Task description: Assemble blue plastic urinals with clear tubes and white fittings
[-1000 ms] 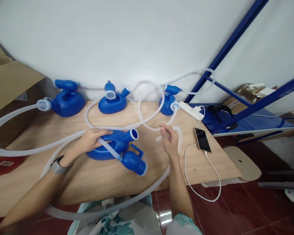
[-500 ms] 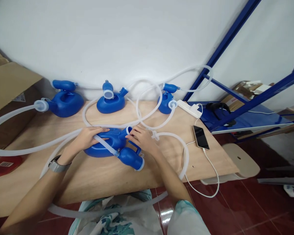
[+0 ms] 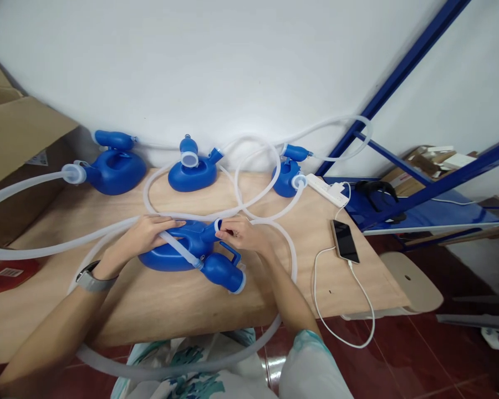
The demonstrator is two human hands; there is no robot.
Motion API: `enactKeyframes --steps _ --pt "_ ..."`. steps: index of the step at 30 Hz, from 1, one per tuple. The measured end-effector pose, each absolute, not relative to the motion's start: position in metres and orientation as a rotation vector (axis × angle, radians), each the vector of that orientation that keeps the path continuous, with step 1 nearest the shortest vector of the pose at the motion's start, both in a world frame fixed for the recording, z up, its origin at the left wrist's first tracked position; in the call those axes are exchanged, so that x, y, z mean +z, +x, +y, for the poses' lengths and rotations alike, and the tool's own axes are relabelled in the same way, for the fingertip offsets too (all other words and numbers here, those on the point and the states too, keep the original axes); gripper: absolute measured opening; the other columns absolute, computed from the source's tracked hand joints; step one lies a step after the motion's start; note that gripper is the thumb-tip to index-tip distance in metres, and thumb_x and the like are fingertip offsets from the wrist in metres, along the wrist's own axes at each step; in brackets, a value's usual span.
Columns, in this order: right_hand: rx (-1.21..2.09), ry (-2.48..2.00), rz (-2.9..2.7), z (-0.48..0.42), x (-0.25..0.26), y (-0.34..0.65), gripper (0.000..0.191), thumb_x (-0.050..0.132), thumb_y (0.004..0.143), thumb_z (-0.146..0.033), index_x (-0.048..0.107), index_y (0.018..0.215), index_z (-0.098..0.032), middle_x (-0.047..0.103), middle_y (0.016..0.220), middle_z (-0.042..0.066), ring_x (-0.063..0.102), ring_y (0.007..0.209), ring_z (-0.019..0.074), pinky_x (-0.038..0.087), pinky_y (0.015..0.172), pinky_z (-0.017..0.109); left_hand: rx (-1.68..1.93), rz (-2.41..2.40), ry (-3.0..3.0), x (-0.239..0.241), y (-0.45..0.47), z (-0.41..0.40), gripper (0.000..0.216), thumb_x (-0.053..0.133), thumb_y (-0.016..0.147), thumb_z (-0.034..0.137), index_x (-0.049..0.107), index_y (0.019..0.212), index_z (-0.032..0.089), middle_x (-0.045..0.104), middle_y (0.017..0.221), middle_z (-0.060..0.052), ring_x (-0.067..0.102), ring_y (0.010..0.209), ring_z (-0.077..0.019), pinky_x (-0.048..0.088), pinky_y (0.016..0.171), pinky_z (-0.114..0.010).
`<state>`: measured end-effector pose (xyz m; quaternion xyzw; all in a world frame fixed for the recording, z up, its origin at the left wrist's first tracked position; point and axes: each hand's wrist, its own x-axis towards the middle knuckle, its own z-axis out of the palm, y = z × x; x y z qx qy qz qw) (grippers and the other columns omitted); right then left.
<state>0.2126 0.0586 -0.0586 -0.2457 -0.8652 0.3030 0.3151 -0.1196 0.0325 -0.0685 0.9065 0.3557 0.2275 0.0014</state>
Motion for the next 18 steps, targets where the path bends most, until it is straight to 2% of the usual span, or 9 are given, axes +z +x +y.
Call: enactKeyframes --steps 3,6,11,15,18 --pt "0.712 -0.658 -2.298 0.051 -0.056 0.211 0.042 0.054 0.105 -0.048 0.056 0.07 -0.025 0.056 0.069 0.0 0.053 0.069 0.0175 0.05 0.076 0.036 0.71 1.12 2.873 -0.069 -0.12 0.031 0.048 0.05 0.107 0.056 0.076 0.126 0.021 0.081 0.101 -0.012 0.078 0.085 -0.0269 0.055 0.074 -0.033" --pt "0.612 -0.787 -2.283 0.041 -0.048 0.206 0.035 0.059 0.103 -0.046 0.057 0.075 -0.024 0.061 0.075 0.001 0.058 0.079 0.0193 0.05 0.087 0.039 0.703 1.162 2.875 -0.07 -0.12 0.029 0.045 0.051 0.107 0.055 0.076 0.126 0.022 0.081 0.104 -0.012 0.077 0.085 -0.0269 0.055 0.075 -0.034" --pt "0.62 -1.183 -2.171 0.03 -0.037 0.188 0.044 0.048 0.109 -0.042 0.046 0.07 -0.023 0.056 0.071 0.0 0.055 0.074 0.0172 0.044 0.077 0.033 0.675 1.209 2.922 -0.072 -0.12 0.025 0.046 0.048 0.108 0.053 0.075 0.129 0.023 0.08 0.109 -0.013 0.077 0.086 -0.0273 0.055 0.075 -0.035" --pt "0.679 -1.289 -2.164 0.028 -0.03 0.18 0.046 0.046 0.11 -0.038 0.042 0.068 -0.023 0.056 0.072 0.0 0.054 0.074 0.0163 0.04 0.073 0.031 0.665 1.223 2.94 -0.073 -0.119 0.024 0.044 0.047 0.109 0.05 0.075 0.131 0.023 0.079 0.107 -0.013 0.076 0.087 -0.0282 0.056 0.075 -0.036" --pt "0.768 -1.284 -2.134 0.028 -0.028 0.182 0.048 0.049 0.11 -0.042 0.043 0.066 -0.022 0.056 0.072 -0.001 0.055 0.073 0.0158 0.04 0.073 0.031 0.638 1.239 2.924 -0.074 -0.12 0.023 0.043 0.047 0.109 0.048 0.074 0.132 0.023 0.078 0.108 -0.013 0.076 0.087 -0.0276 0.056 0.077 -0.036"
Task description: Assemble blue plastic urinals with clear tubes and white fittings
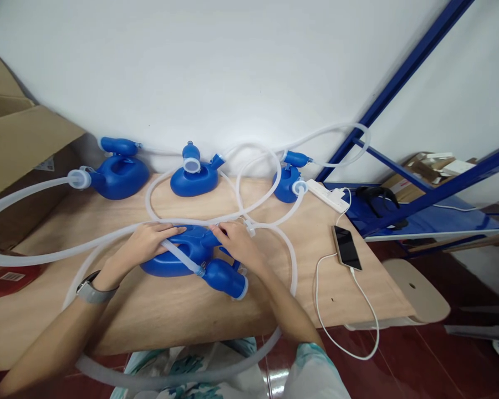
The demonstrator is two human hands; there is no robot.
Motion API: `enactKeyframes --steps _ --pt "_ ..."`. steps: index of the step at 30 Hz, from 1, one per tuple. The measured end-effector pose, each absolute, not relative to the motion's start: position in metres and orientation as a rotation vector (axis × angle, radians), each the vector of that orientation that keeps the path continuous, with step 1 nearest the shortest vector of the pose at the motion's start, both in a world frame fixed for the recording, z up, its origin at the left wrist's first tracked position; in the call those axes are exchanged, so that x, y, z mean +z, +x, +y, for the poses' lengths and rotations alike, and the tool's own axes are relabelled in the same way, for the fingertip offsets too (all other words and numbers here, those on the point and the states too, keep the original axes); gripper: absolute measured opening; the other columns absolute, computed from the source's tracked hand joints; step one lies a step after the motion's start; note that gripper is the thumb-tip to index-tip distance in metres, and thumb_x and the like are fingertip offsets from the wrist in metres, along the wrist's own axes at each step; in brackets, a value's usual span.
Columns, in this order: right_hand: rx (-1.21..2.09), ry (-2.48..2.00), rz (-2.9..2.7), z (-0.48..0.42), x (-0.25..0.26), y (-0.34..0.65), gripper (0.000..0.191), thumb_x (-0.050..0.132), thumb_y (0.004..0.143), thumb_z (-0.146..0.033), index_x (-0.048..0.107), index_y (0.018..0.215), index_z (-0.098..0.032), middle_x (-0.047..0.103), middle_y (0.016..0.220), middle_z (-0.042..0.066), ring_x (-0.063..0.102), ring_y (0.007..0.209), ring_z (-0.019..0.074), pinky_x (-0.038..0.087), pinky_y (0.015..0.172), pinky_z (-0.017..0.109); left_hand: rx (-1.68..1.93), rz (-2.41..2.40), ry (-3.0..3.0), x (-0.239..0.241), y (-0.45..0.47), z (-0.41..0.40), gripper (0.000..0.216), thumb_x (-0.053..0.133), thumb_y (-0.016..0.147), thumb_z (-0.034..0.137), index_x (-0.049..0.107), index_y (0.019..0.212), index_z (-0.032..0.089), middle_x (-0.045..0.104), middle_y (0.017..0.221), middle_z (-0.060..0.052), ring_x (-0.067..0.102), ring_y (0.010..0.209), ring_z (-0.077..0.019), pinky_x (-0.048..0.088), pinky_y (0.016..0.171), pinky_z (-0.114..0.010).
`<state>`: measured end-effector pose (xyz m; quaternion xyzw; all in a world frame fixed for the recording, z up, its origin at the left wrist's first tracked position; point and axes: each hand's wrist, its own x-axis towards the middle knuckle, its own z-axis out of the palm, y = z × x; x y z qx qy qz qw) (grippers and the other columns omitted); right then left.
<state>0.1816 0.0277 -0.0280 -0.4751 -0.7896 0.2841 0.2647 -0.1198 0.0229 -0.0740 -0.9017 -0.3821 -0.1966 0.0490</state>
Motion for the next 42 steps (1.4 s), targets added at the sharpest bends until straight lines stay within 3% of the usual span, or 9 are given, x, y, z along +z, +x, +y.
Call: enactKeyframes --steps 4,18,24,30,34,42 --pt "0.793 -1.18 -2.181 0.028 -0.036 0.185 0.042 0.056 0.107 -0.044 0.047 0.072 -0.023 0.056 0.075 -0.002 0.056 0.079 0.0174 0.041 0.074 0.031 -0.577 -1.176 -2.739 -0.075 -0.121 0.022 0.046 0.044 0.109 0.048 0.074 0.133 0.023 0.078 0.109 -0.015 0.075 0.086 -0.0279 0.056 0.077 -0.037" --pt "0.946 -1.078 -2.023 0.03 -0.045 0.181 0.042 0.049 0.107 -0.04 0.039 0.07 -0.023 0.048 0.074 -0.003 0.049 0.074 0.0159 0.04 0.071 0.031 -0.512 -1.106 -2.734 -0.072 -0.127 0.021 0.042 0.046 0.109 0.04 0.07 0.138 0.021 0.078 0.107 -0.014 0.075 0.087 -0.0275 0.054 0.074 -0.035" --pt "0.936 -1.232 -1.906 0.028 -0.035 0.176 0.039 0.06 0.102 -0.046 0.049 0.073 -0.023 0.054 0.069 -0.004 0.052 0.068 0.0151 0.04 0.065 0.029 -0.506 -1.215 -2.694 -0.075 -0.123 0.02 0.041 0.05 0.107 0.043 0.071 0.137 0.024 0.078 0.112 -0.015 0.075 0.086 -0.028 0.055 0.075 -0.037" --pt "0.76 -1.374 -1.905 0.04 -0.04 0.163 0.047 0.042 0.109 -0.052 0.049 0.072 -0.024 0.053 0.064 -0.002 0.052 0.063 0.0164 0.035 0.063 0.03 -0.466 -1.282 -2.635 -0.075 -0.115 0.015 0.041 0.05 0.108 0.043 0.071 0.136 0.021 0.077 0.112 -0.015 0.075 0.086 -0.0296 0.053 0.07 -0.037" --pt "0.664 -1.359 -1.905 0.05 -0.05 0.157 0.05 0.035 0.11 -0.052 0.044 0.069 -0.025 0.046 0.058 -0.003 0.044 0.059 0.0161 0.029 0.062 0.032 -0.452 -1.325 -2.637 -0.075 -0.111 0.014 0.041 0.05 0.107 0.044 0.071 0.134 0.021 0.076 0.108 -0.015 0.074 0.082 -0.028 0.052 0.068 -0.035" --pt "0.799 -1.36 -1.825 0.057 -0.051 0.157 0.047 0.04 0.106 -0.047 0.035 0.065 -0.024 0.039 0.06 -0.004 0.039 0.06 0.0146 0.025 0.059 0.031 -0.359 -1.32 -2.593 -0.075 -0.112 0.013 0.038 0.055 0.105 0.035 0.069 0.138 0.025 0.077 0.11 -0.014 0.073 0.081 -0.028 0.049 0.064 -0.034"
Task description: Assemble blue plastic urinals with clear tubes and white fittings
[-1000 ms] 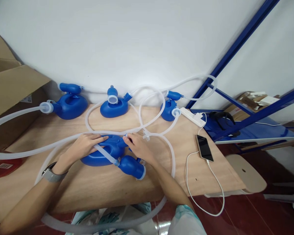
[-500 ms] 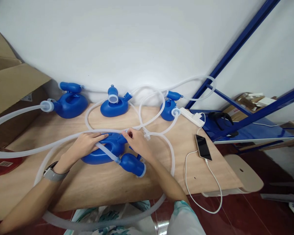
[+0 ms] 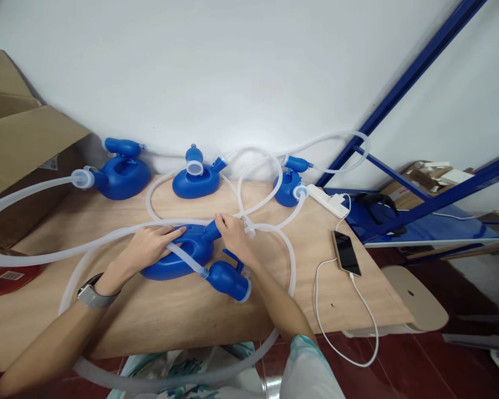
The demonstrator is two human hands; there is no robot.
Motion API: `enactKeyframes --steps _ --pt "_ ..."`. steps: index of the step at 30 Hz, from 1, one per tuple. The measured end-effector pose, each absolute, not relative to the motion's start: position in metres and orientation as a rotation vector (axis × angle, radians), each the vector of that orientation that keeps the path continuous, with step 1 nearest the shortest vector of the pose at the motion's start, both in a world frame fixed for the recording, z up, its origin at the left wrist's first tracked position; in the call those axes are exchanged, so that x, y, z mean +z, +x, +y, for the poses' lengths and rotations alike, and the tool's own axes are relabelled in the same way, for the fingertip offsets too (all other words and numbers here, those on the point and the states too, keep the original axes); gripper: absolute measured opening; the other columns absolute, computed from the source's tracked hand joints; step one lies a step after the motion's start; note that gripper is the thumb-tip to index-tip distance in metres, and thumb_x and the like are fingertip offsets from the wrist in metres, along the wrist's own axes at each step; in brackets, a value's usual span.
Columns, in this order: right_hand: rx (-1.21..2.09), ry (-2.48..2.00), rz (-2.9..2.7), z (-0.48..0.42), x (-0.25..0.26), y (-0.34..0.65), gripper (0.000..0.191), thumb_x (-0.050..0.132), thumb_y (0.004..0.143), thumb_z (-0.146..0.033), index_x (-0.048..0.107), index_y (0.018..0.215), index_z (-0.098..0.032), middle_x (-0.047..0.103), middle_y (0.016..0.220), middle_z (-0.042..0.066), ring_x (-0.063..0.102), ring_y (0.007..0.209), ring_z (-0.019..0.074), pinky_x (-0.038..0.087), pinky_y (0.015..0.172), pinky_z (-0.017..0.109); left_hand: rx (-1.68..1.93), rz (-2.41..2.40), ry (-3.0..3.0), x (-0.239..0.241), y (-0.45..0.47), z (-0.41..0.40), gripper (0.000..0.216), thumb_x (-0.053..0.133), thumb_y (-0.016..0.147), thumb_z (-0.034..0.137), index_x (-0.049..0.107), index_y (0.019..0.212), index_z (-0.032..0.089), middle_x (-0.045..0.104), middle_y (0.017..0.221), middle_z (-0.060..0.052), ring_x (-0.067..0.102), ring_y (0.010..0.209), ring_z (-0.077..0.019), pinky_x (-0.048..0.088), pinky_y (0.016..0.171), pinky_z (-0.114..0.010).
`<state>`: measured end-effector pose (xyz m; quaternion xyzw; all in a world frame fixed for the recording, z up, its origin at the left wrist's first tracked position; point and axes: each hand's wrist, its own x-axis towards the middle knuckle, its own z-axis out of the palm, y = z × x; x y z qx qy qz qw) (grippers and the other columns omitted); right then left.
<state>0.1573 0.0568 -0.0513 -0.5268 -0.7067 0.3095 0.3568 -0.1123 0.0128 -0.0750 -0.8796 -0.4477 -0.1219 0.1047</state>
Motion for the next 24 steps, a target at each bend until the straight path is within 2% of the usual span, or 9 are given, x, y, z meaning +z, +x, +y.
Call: enactKeyframes --steps 5,10,16,20,24 --pt "0.856 -1.312 -1.823 0.063 -0.055 0.158 0.046 0.041 0.104 -0.047 0.034 0.064 -0.024 0.037 0.06 -0.004 0.04 0.06 0.0145 0.025 0.058 0.03 -0.393 -1.4 -2.615 -0.074 -0.114 0.012 0.038 0.054 0.105 0.036 0.069 0.138 0.025 0.076 0.109 -0.014 0.073 0.082 -0.0269 0.05 0.066 -0.033" --pt "0.813 -1.32 -1.865 0.059 -0.048 0.16 0.05 0.045 0.104 -0.051 0.039 0.063 -0.024 0.043 0.059 -0.004 0.044 0.059 0.0149 0.028 0.059 0.03 -0.403 -1.411 -2.575 -0.073 -0.11 0.011 0.037 0.054 0.105 0.04 0.07 0.135 0.024 0.076 0.11 -0.014 0.074 0.088 -0.0277 0.051 0.068 -0.033" --pt "0.728 -1.444 -1.889 0.065 -0.039 0.153 0.057 0.047 0.105 -0.06 0.039 0.061 -0.024 0.044 0.056 -0.003 0.042 0.057 0.0148 0.027 0.059 0.031 -0.302 -1.518 -2.466 -0.068 -0.085 -0.003 0.032 0.06 0.102 0.035 0.069 0.13 0.024 0.077 0.105 -0.013 0.073 0.075 -0.0259 0.045 0.059 -0.031" --pt "0.763 -1.505 -1.864 0.08 -0.043 0.149 0.055 0.051 0.102 -0.052 0.034 0.058 -0.024 0.036 0.055 -0.005 0.039 0.056 0.0139 0.023 0.059 0.031 -0.295 -1.61 -2.367 -0.07 -0.068 -0.013 0.03 0.059 0.101 0.028 0.069 0.129 0.023 0.075 0.099 -0.012 0.073 0.073 -0.0271 0.044 0.058 -0.034" --pt "0.859 -1.438 -1.859 0.088 -0.047 0.151 0.046 0.046 0.1 -0.043 0.032 0.06 -0.023 0.034 0.057 -0.004 0.041 0.058 0.0136 0.023 0.059 0.031 -0.336 -1.629 -2.326 -0.075 -0.062 -0.019 0.034 0.056 0.101 0.028 0.066 0.133 0.022 0.075 0.098 -0.013 0.071 0.074 -0.0262 0.046 0.063 -0.035"
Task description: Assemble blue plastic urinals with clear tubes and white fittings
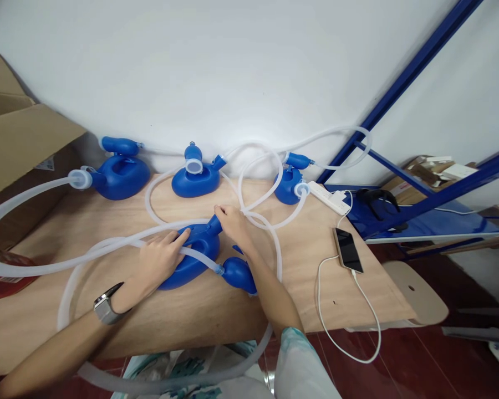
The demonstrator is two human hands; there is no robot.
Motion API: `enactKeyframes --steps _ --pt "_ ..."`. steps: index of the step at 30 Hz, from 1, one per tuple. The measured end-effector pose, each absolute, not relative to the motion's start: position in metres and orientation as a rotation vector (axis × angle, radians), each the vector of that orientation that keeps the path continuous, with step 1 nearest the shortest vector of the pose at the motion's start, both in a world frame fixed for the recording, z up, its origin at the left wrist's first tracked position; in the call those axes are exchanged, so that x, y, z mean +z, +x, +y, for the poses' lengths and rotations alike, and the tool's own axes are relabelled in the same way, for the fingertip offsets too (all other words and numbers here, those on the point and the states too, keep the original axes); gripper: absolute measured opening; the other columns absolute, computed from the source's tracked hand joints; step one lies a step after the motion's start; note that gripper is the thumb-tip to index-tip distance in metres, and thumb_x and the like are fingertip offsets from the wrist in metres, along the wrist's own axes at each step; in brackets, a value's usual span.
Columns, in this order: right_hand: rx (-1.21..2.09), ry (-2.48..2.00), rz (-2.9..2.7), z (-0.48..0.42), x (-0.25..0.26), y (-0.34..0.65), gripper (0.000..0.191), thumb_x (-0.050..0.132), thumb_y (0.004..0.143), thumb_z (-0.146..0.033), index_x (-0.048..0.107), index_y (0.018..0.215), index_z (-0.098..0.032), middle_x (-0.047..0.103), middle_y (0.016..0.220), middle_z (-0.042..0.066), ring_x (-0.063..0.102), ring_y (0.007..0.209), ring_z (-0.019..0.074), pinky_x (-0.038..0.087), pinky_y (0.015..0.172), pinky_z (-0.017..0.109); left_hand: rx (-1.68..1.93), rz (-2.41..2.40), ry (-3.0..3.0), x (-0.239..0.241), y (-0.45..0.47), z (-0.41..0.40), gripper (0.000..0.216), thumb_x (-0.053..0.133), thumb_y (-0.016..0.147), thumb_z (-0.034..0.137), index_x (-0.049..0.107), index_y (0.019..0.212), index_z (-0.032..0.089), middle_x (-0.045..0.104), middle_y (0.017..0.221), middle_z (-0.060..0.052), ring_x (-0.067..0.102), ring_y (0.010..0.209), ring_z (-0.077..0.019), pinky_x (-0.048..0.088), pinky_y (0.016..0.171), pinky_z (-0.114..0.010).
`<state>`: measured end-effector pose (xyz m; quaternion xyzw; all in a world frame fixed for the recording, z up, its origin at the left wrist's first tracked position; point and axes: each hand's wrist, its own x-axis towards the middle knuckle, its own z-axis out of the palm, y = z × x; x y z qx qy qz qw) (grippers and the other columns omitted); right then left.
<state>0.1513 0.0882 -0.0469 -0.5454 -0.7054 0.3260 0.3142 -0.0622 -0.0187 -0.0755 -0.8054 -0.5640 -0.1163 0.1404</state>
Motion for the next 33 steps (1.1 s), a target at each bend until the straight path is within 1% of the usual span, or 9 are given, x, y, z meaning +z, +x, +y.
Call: enactKeyframes --steps 6,10,17,21,24,26,28,31,33 --pt "0.98 -1.383 -1.797 0.092 -0.052 0.157 0.043 0.046 0.095 -0.048 0.036 0.061 -0.024 0.036 0.059 -0.004 0.041 0.059 0.013 0.025 0.057 0.029 -0.317 -1.635 -2.361 -0.078 -0.063 -0.02 0.038 0.057 0.1 0.028 0.067 0.137 0.021 0.075 0.1 -0.013 0.072 0.078 -0.028 0.048 0.066 -0.037" --pt "1.021 -1.338 -1.79 0.097 -0.058 0.16 0.043 0.047 0.093 -0.049 0.035 0.062 -0.024 0.034 0.059 -0.005 0.039 0.058 0.0123 0.025 0.056 0.028 -0.274 -1.701 -2.381 -0.073 -0.063 -0.019 0.037 0.057 0.102 0.028 0.068 0.137 0.023 0.075 0.104 -0.012 0.074 0.084 -0.0284 0.049 0.069 -0.036" --pt "0.99 -1.254 -1.828 0.097 -0.058 0.163 0.048 0.047 0.097 -0.056 0.033 0.064 -0.024 0.032 0.061 -0.005 0.035 0.058 0.012 0.024 0.057 0.029 -0.23 -1.783 -2.417 -0.065 -0.064 -0.015 0.035 0.055 0.104 0.033 0.069 0.134 0.024 0.076 0.11 -0.014 0.075 0.085 -0.0287 0.05 0.07 -0.036" --pt "0.994 -1.279 -1.85 0.093 -0.051 0.165 0.051 0.045 0.098 -0.058 0.031 0.063 -0.024 0.029 0.061 -0.005 0.033 0.058 0.012 0.023 0.057 0.03 -0.166 -1.852 -2.453 -0.054 -0.061 -0.013 0.039 0.057 0.105 0.044 0.07 0.134 0.023 0.076 0.115 -0.015 0.076 0.088 -0.0296 0.051 0.071 -0.035" --pt "0.997 -1.323 -1.854 0.092 -0.047 0.167 0.05 0.046 0.097 -0.056 0.031 0.062 -0.024 0.029 0.06 -0.005 0.032 0.057 0.0117 0.022 0.057 0.03 -0.145 -1.797 -2.525 -0.045 -0.062 -0.008 0.05 0.059 0.103 0.054 0.063 0.146 0.028 0.072 0.129 -0.014 0.075 0.094 -0.0307 0.053 0.071 -0.035" --pt "1.01 -1.323 -1.853 0.092 -0.046 0.167 0.049 0.046 0.097 -0.055 0.032 0.062 -0.024 0.03 0.059 -0.005 0.033 0.057 0.0116 0.023 0.057 0.03 -0.145 -1.682 -2.618 -0.04 -0.063 -0.003 0.051 0.056 0.105 0.049 0.056 0.154 0.035 0.065 0.141 -0.012 0.075 0.099 -0.0293 0.054 0.072 -0.035" --pt "1.048 -1.296 -1.853 0.092 -0.047 0.167 0.048 0.047 0.096 -0.055 0.034 0.062 -0.024 0.033 0.059 -0.005 0.035 0.057 0.012 0.024 0.057 0.03 -0.124 -1.554 -2.734 -0.034 -0.063 0.003 0.056 0.055 0.105 0.037 0.046 0.16 0.039 0.06 0.148 -0.01 0.073 0.106 -0.0279 0.054 0.075 -0.034" --pt "1.112 -1.237 -1.872 0.095 -0.05 0.168 0.047 0.046 0.096 -0.055 0.043 0.063 -0.022 0.04 0.059 -0.004 0.041 0.059 0.0132 0.028 0.058 0.029 -0.101 -1.501 -2.829 -0.025 -0.056 0.008 0.077 0.059 0.097 0.025 0.031 0.168 0.039 0.058 0.148 -0.009 0.07 0.113 -0.0285 0.055 0.079 -0.034" --pt "1.122 -1.234 -1.869 0.096 -0.052 0.169 0.047 0.046 0.096 -0.056 0.046 0.063 -0.022 0.042 0.06 -0.004 0.044 0.061 0.0139 0.03 0.059 0.029 -0.091 -1.548 -2.838 -0.02 -0.047 0.01 0.084 0.059 0.093 0.022 0.028 0.169 0.039 0.06 0.145 -0.008 0.07 0.111 -0.0286 0.055 0.079 -0.034"
